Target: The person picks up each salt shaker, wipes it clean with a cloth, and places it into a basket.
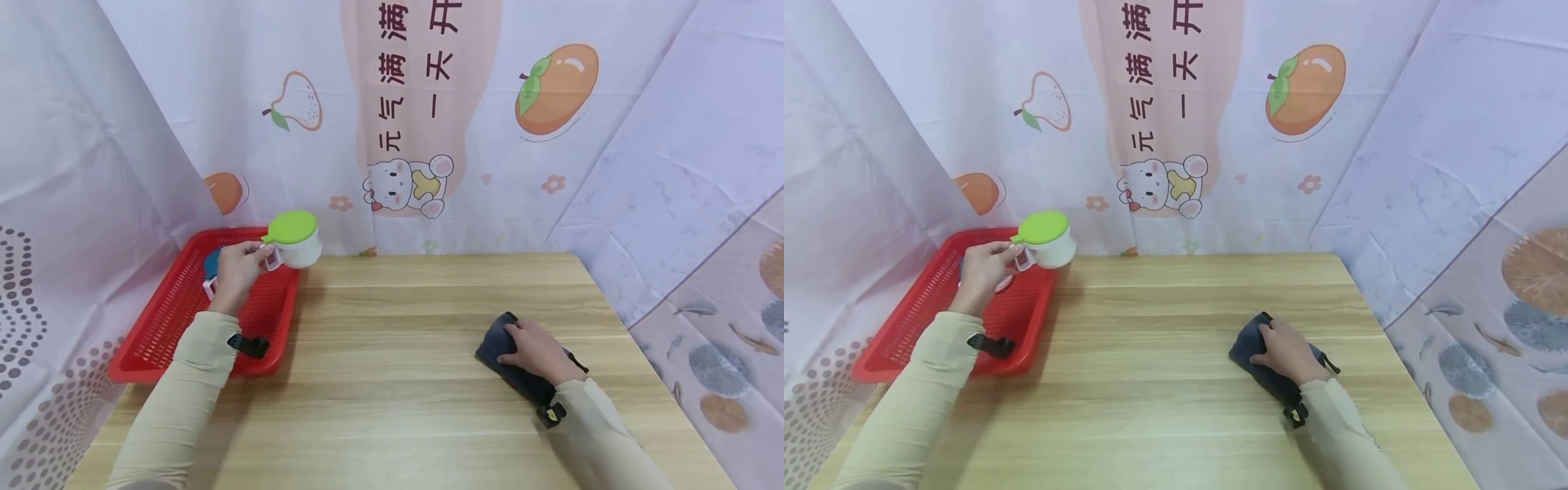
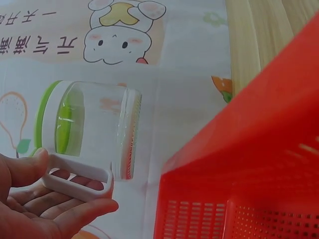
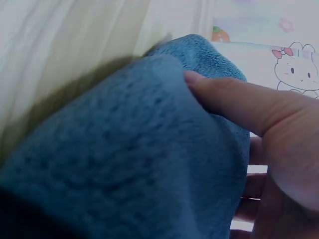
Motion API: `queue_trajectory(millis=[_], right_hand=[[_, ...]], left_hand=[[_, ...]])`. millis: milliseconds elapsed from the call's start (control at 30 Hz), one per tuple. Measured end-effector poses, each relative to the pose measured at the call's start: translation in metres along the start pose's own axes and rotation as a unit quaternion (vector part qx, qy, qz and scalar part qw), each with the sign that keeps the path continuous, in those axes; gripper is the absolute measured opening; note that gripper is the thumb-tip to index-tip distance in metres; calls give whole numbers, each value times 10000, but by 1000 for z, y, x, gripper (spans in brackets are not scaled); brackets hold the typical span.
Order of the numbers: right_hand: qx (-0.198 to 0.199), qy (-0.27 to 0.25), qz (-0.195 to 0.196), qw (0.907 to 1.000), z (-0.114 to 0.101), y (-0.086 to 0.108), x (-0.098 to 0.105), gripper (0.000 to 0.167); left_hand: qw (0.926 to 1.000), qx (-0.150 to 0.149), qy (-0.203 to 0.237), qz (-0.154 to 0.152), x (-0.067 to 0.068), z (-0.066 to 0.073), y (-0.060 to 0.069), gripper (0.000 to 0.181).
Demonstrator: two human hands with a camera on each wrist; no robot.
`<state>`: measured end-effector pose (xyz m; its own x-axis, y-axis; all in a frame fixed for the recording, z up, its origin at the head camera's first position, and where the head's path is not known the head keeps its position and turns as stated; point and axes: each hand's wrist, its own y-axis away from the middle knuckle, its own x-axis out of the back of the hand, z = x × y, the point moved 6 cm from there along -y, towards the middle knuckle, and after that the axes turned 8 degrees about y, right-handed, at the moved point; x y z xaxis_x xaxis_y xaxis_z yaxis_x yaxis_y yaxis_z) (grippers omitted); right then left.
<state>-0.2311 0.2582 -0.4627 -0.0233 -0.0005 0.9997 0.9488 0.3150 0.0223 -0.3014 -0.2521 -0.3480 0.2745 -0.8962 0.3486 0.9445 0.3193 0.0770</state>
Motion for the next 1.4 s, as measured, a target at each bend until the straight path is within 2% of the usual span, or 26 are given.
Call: queue_trajectory(millis=[533,700,1000,1400], right_hand=[[-172,-159,-542,9983,5,-2,-10,83],[-237,-193,-604,9977,5,-2,-10,84],[-210,-235,-563,9979,5,-2,-11,84],[-343,-309,-602,9971,7,-3,-12,85]], left_hand=[[9990,48,89,438,21,1,-10,43],[9987,-63,47,509,27,0,-15,43],[9972,244,266,658,37,-13,-26,44],[9960,428,-156,764,38,-30,-38,44]])
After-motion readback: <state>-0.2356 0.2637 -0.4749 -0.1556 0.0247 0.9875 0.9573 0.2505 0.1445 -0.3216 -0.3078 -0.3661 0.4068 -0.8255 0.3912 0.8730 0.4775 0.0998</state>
